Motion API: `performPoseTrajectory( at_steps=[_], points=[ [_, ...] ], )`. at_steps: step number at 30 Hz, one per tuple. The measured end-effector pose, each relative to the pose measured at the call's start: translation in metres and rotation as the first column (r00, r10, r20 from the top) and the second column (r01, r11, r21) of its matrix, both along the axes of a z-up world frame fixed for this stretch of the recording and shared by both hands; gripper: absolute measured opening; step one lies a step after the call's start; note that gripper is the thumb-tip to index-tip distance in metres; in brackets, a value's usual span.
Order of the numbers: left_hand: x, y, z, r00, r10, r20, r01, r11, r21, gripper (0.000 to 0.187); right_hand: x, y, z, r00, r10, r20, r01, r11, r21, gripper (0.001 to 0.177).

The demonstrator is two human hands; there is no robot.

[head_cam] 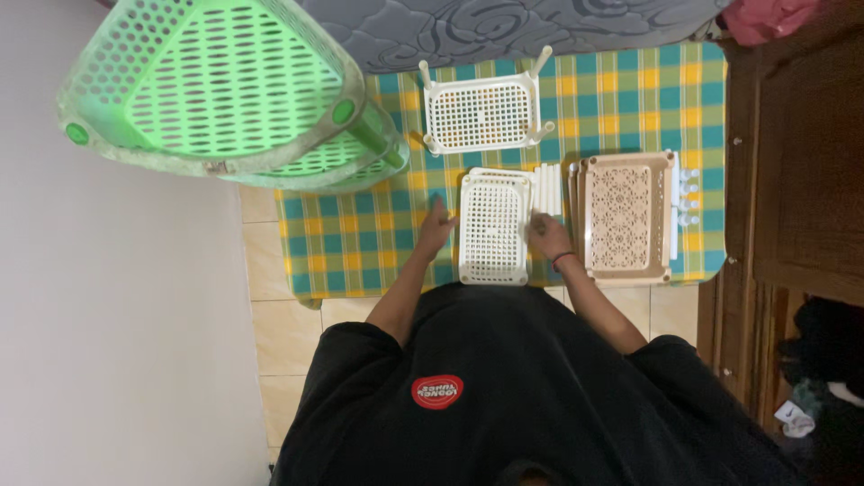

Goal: The person assembles white plastic baskets by inserting cylindrical legs into corner sockets. They handle multiple basket trays and legs, repeatedly inserting and removing pieces to fit them together on a checkered tablecloth.

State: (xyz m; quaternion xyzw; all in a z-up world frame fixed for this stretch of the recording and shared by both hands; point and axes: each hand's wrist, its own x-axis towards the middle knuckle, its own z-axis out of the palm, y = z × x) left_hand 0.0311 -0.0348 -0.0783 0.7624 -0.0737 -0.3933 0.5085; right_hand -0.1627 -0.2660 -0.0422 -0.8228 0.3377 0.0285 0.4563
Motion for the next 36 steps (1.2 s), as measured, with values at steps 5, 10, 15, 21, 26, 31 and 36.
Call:
performPoseTrajectory(
  at_steps=[5, 10, 15, 21, 26, 31, 36],
  points=[
    [0.06, -0.042, -0.01, 0.983, 0.159, 0.09, -0.137, 0.969, -0.208, 0.098, 0.076, -0.057, -0.013, 0.963, -0.171, 0.207, 0.18, 0.983, -0.024, 0.047],
    [0.096, -0.068, -0.022, 0.983, 0.15, 0.101, -0.127, 0.97, -0.209, 0.085, 0.126, -0.088, -0.022, 0.892, -0.123, 0.434, 0.087, 0.991, 0.103, 0.056],
    [0.104, -0.07, -0.026, 0.94, 0.248, 0.234, -0.151, 0.918, -0.366, 0.067, 0.136, -0.094, -0.022, 0.899, -0.183, 0.398, 0.082, 0.963, 0.256, 0.04],
    [0.1, -0.059, -0.011, 0.948, 0.247, 0.2, -0.158, 0.912, -0.379, 0.048, 0.123, -0.11, -0.008, 0.886, -0.278, 0.372, 0.186, 0.946, 0.265, 0.029],
    [0.088, -0.049, 0.032, 0.971, 0.207, 0.122, -0.135, 0.888, -0.439, 0.045, 0.109, -0.12, 0.013, 0.851, -0.283, 0.443, 0.137, 0.933, 0.334, 0.026],
    [0.071, -0.037, 0.089, 0.966, 0.178, 0.187, -0.082, 0.899, -0.431, 0.052, 0.09, -0.114, 0.042, 0.859, -0.343, 0.379, 0.214, 0.914, 0.344, 0.027],
    [0.061, -0.031, 0.122, 0.983, 0.139, 0.12, -0.071, 0.89, -0.451, 0.052, 0.07, -0.094, 0.071, 0.839, -0.326, 0.436, 0.192, 0.927, 0.323, 0.036]
  ],
)
